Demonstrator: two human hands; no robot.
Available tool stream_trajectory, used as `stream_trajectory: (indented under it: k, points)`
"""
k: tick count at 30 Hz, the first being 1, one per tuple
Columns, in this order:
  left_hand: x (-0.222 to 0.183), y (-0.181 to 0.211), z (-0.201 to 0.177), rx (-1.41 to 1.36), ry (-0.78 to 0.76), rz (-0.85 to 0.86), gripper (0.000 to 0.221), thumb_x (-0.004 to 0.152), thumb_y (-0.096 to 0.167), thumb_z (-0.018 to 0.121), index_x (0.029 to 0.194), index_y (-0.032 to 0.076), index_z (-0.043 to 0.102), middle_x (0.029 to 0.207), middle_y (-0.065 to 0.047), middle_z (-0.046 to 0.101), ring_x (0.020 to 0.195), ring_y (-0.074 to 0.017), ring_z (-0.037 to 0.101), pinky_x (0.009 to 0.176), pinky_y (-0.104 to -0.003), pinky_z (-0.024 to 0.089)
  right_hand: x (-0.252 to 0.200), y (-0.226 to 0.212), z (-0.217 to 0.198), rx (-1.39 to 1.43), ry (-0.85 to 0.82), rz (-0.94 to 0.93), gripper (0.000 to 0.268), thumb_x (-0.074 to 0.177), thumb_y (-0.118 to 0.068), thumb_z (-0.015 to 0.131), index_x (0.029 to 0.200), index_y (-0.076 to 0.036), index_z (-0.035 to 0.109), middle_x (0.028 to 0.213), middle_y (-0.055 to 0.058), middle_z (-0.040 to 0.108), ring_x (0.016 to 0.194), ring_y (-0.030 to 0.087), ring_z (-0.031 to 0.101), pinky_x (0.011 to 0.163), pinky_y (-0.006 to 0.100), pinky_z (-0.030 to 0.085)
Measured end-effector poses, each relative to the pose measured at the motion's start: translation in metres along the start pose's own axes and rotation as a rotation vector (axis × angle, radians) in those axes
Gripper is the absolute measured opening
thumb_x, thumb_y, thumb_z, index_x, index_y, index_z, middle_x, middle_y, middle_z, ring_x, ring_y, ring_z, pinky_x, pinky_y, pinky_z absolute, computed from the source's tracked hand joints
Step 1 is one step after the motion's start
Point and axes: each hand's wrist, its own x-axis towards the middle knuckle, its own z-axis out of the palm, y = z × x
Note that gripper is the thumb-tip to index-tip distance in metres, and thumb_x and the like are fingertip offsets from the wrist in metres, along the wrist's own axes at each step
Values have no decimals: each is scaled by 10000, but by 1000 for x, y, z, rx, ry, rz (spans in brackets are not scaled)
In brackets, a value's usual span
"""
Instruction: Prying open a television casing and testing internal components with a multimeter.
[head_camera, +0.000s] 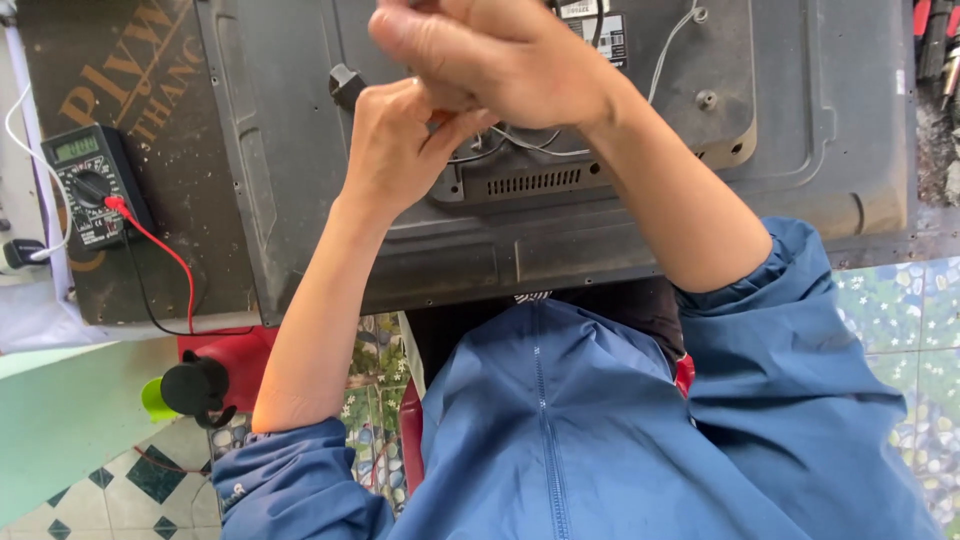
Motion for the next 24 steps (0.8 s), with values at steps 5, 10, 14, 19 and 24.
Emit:
stream_trajectory:
  k: [5, 10, 14, 19, 24]
  points:
    - [5, 4, 5, 25, 58, 3, 355, 950, 412, 825, 845, 123, 647, 709, 40, 710, 608, -105, 643, 662, -277, 491, -21, 30, -11, 57, 358, 9, 421, 1098, -47, 469, 690, -88, 374, 655, 35, 372, 640, 156, 446, 645, 283, 388]
    - [-14, -3, 12, 148, -134, -12, 193, 990, 136, 753, 1182, 141, 764, 1077, -46, 757, 914, -230, 710, 784, -361, 568, -55, 27, -38, 146, 502, -158, 381, 1079, -25, 396, 775, -141, 198, 701, 5, 138, 655, 151, 143, 688, 365, 239]
    - [-16, 3, 27, 409, -106, 142, 199, 856, -119, 715, 947, 57, 702, 877, -64, 691, 772, -245, 644, 533, -378, 516, -107, -9, -58, 106, 536, -180, 400, 1143, -164, 372, 804, -161, 159, 726, -5, 83, 645, 152, 109, 694, 369, 197]
    - [-15, 2, 33, 687, 56, 296, 236, 919, -112, 728, 869, 93, 624, 740, -7, 543, 661, -139, 478, 447, -236, 408, -118, -60, -58, 1378, 1047, -592, 451, 800, 210, 443, 584, -26, 125, 613, 2, 18, 524, 233, 67, 508, 498, 158]
    - [0, 8, -21, 415, 133, 50, 357, 1096, 279, 714, 858, 68, 552, 778, -33, 607, 703, -214, 565, 570, -337, 440, -193, -36, -70, -263, 664, -67, 506, 1191, -296, 268, 744, -120, 112, 681, 26, 68, 611, 174, 76, 627, 335, 112]
